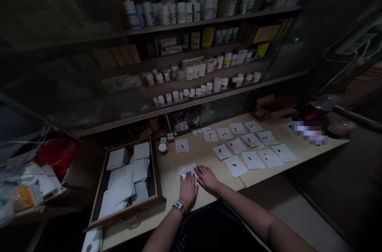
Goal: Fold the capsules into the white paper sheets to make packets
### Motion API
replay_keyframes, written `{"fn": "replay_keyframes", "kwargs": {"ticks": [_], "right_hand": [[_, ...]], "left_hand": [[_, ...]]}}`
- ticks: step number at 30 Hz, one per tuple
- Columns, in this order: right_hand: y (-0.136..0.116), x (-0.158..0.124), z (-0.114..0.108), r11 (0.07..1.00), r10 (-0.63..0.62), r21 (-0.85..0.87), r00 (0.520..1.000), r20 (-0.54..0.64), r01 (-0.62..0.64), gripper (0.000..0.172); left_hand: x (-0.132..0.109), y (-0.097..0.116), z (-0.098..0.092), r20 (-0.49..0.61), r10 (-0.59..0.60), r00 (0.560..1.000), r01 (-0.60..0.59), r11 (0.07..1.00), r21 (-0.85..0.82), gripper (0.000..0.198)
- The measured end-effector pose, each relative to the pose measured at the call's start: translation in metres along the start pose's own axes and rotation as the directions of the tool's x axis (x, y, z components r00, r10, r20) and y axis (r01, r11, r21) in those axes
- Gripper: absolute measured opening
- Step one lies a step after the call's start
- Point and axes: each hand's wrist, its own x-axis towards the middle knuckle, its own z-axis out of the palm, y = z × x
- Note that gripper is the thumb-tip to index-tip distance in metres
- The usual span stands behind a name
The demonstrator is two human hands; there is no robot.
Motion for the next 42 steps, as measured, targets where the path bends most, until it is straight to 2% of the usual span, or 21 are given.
{"fn": "replay_keyframes", "kwargs": {"ticks": [6,10,14,18,21,24,30,35,42], "right_hand": [[0.005,-0.006,0.001,0.988,-0.141,0.067,0.988,0.058,0.137,0.058],[0.002,-0.003,-0.002,0.993,-0.108,0.059,0.993,0.057,0.104,0.057],[-0.002,0.006,-0.014,0.993,-0.111,0.043,0.993,0.036,0.110,0.055],[0.002,0.016,-0.022,0.984,-0.170,0.067,0.984,0.055,0.167,0.052],[0.008,0.018,-0.020,0.975,-0.202,0.111,0.975,0.088,0.192,0.058],[0.013,0.016,-0.014,0.972,-0.205,0.137,0.973,0.107,0.190,0.063],[0.015,0.005,-0.009,0.975,-0.186,0.145,0.975,0.121,0.168,0.060],[0.008,0.001,-0.010,0.982,-0.155,0.126,0.984,0.085,0.144,0.057],[0.007,0.002,-0.011,0.986,-0.151,0.085,0.987,0.056,0.146,0.050]], "left_hand": [[0.001,-0.002,0.010,-0.039,-0.034,0.999,0.035,0.999,0.024,0.062],[0.004,0.000,0.010,-0.068,-0.121,0.990,0.122,0.992,0.014,0.065],[0.008,-0.005,0.005,-0.060,-0.122,0.991,0.121,0.992,-0.016,0.062],[0.011,-0.018,0.001,0.005,-0.053,0.999,0.053,0.998,-0.033,0.060],[0.012,-0.028,0.001,0.026,0.012,1.000,-0.011,0.999,-0.039,0.062],[0.010,-0.035,0.002,0.029,0.062,0.998,-0.062,0.998,-0.024,0.064],[0.003,-0.040,-0.007,0.049,0.223,0.974,-0.220,0.974,-0.057,0.066],[0.004,-0.040,-0.007,0.103,0.231,0.968,-0.220,0.970,-0.104,0.066],[0.007,-0.053,-0.008,0.097,0.337,0.937,-0.329,0.940,-0.084,0.062]]}}
